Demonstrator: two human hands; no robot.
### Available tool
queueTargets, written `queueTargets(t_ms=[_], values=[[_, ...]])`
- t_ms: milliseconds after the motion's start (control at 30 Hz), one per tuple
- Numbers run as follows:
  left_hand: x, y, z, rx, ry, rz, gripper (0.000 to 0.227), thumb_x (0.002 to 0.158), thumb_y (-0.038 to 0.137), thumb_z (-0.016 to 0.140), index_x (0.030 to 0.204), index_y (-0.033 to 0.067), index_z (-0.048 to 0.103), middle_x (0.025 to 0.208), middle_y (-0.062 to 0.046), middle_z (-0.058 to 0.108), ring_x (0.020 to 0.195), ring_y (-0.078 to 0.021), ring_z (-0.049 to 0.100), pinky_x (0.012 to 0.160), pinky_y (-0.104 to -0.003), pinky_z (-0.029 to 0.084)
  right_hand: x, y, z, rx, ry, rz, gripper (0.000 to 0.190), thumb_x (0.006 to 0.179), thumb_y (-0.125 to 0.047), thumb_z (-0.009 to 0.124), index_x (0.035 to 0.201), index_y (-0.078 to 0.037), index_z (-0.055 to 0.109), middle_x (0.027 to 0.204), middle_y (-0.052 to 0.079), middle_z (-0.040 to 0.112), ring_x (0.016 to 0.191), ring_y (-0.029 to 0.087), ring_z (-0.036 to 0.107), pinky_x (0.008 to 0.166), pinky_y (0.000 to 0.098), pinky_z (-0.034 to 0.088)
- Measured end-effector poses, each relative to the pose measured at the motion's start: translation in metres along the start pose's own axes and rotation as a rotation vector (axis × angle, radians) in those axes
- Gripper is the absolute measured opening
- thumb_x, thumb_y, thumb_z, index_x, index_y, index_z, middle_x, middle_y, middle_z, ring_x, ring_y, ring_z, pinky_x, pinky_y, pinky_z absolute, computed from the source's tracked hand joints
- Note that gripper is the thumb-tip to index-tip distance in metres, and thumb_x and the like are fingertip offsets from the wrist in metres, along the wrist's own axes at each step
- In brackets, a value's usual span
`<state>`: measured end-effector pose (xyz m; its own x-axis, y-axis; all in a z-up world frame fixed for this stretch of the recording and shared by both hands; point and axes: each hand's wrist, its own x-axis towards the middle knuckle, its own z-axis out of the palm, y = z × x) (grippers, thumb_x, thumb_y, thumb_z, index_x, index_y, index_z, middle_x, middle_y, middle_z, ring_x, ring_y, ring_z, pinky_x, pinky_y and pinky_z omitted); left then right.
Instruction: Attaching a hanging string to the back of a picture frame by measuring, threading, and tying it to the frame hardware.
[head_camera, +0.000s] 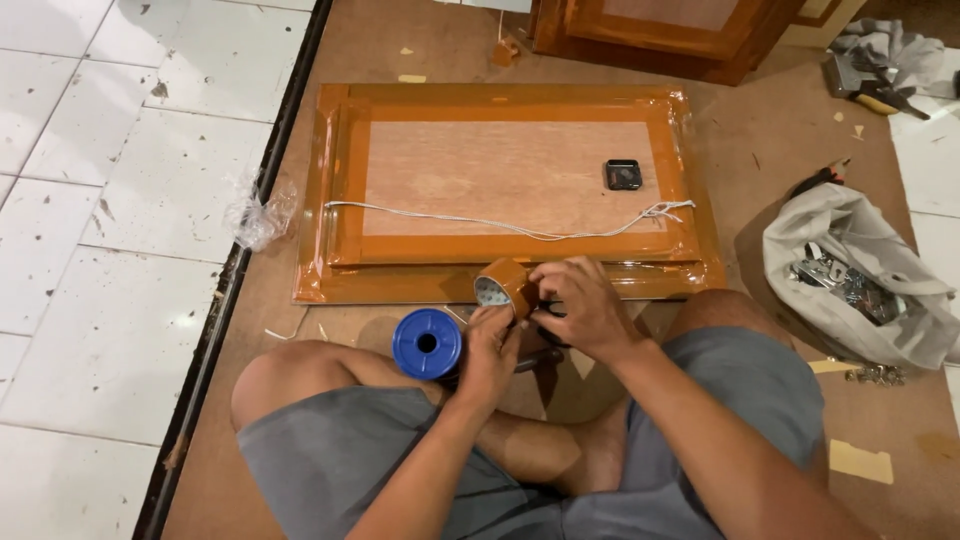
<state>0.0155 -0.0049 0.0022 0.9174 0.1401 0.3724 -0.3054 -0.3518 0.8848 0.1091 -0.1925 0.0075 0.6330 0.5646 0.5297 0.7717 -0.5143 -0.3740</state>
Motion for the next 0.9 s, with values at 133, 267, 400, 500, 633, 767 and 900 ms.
queueTargets(t_ms=[133, 267, 400, 500, 633, 767, 900], values=[[-0.008, -0.020, 0.005, 0.020, -0.018, -0.020, 0.023, 0.094, -0.003, 0.080, 0.082, 0.0101, 0.066, 0.077, -0.008, 0.074, 0.086, -0.0407, 0.075, 0.090, -0.048, 0.057, 0.002, 0.002, 0.002, -0.010, 0.001, 0.005, 0.041, 0.082, -0.029, 0.100, 0.099, -0.023, 0.064, 0.120, -0.005, 0.077, 0.107, 0.030, 0.070, 0.091, 0.0458, 0.055], [-0.009, -0.030, 0.006, 0.043, -0.030, -0.025, 0.020, 0.094, -0.003, 0.080, 0.084, 0.0119, 0.070, 0.079, -0.005, 0.077, 0.089, -0.0370, 0.079, 0.093, -0.046, 0.057, 0.002, 0.008, 0.010, -0.006, -0.001, 0.008, 0.041, 0.082, -0.027, 0.099, 0.093, -0.022, 0.060, 0.113, -0.004, 0.078, 0.099, 0.029, 0.071, 0.085, 0.0432, 0.056], [-0.020, -0.055, 0.017, 0.070, -0.046, -0.055, 0.014, 0.095, 0.000, 0.081, 0.090, 0.0120, 0.075, 0.084, -0.008, 0.080, 0.094, -0.0393, 0.079, 0.095, -0.048, 0.058, -0.009, 0.017, 0.014, 0.061, -0.119, 0.122, 0.041, 0.082, -0.015, 0.095, 0.087, -0.019, 0.055, 0.093, 0.002, 0.061, 0.084, 0.034, 0.066, 0.076, 0.0467, 0.055], [-0.015, -0.045, 0.011, 0.075, -0.037, -0.074, 0.016, 0.094, 0.000, 0.082, 0.088, 0.0135, 0.077, 0.082, -0.005, 0.080, 0.092, -0.0365, 0.079, 0.094, -0.044, 0.058, -0.010, 0.009, 0.009, 0.137, -0.209, 0.214, 0.040, 0.084, -0.017, 0.094, 0.091, -0.022, 0.055, 0.088, 0.001, 0.062, 0.084, 0.033, 0.070, 0.077, 0.0452, 0.057], [-0.015, -0.046, 0.011, 0.087, -0.045, -0.082, 0.020, 0.094, 0.001, 0.081, 0.083, 0.0130, 0.070, 0.080, -0.006, 0.076, 0.090, -0.0382, 0.077, 0.093, -0.046, 0.057, 0.004, 0.006, -0.014, 0.241, -0.182, 0.280, 0.030, 0.087, -0.018, 0.092, 0.097, -0.021, 0.064, 0.088, 0.000, 0.069, 0.089, 0.029, 0.073, 0.083, 0.0437, 0.058], [-0.017, -0.047, 0.015, 0.088, -0.059, -0.067, 0.019, 0.092, 0.000, 0.083, 0.084, 0.0127, 0.071, 0.081, -0.007, 0.077, 0.093, -0.0406, 0.076, 0.093, -0.048, 0.057, 0.004, 0.008, -0.012, 0.146, -0.015, 0.235, 0.042, 0.091, -0.024, 0.093, 0.130, -0.021, 0.078, 0.109, 0.007, 0.078, 0.106, 0.034, 0.075, 0.097, 0.0476, 0.059], [-0.015, -0.044, 0.013, 0.119, -0.074, -0.044, 0.023, 0.091, 0.003, 0.083, 0.080, 0.0125, 0.066, 0.077, -0.009, 0.073, 0.089, -0.0421, 0.075, 0.087, -0.049, 0.058, 0.005, 0.009, -0.012, 0.098, 0.000, 0.176, 0.048, 0.092, -0.023, 0.090, 0.139, -0.024, 0.079, 0.098, -0.008, 0.087, 0.104, 0.021, 0.073, 0.099, 0.0351, 0.053]])
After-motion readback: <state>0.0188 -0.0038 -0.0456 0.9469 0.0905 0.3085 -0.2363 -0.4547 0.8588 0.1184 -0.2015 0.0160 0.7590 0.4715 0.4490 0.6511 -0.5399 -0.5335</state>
